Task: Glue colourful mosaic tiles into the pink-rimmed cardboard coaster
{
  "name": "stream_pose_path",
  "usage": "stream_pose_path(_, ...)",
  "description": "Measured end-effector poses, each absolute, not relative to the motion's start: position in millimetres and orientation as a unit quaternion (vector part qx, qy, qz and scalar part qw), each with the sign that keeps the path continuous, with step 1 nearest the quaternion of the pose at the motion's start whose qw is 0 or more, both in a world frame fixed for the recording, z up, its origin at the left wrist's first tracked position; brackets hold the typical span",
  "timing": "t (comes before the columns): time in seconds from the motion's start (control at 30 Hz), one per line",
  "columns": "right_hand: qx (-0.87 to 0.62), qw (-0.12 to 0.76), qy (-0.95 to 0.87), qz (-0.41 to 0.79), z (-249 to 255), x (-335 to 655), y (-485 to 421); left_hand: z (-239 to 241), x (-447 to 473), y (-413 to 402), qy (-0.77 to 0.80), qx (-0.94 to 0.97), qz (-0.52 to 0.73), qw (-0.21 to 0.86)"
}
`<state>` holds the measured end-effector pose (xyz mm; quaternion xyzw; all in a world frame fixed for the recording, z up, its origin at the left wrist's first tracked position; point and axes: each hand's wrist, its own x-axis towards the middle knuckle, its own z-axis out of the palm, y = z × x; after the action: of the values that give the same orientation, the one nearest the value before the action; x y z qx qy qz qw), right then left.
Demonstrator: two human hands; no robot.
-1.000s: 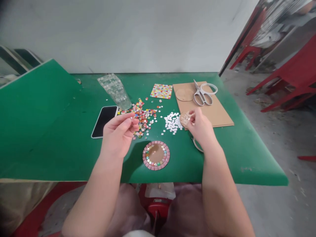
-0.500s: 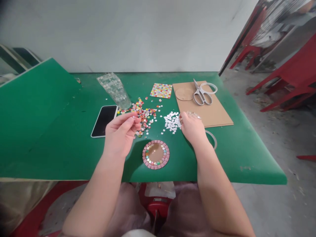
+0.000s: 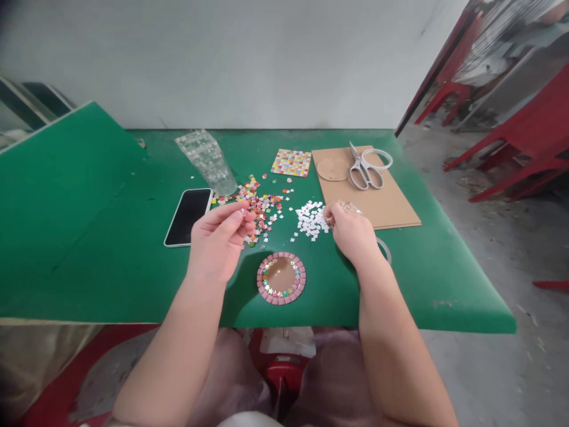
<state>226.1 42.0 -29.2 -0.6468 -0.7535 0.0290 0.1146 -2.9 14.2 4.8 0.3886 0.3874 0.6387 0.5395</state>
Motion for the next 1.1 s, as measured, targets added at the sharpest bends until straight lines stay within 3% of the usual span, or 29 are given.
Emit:
stream_pose_path(0.57, -0.643, 0.124, -0.755, 0.042, -28, 228, 40, 4, -4, 14, 0.384, 0.393, 0.634, 0.545)
stream_pose_path(0.9, -0.614, -0.002, -0.785, -0.077, -31, 212, 35, 4, -5, 14, 0.369, 0.39, 0.633, 0.558)
stream_pose_path(1.1, -0.515, -0.054, -0.841, -0.153, -32, 218, 34, 5, -7, 13, 0.374, 0.396, 0.623, 0.561)
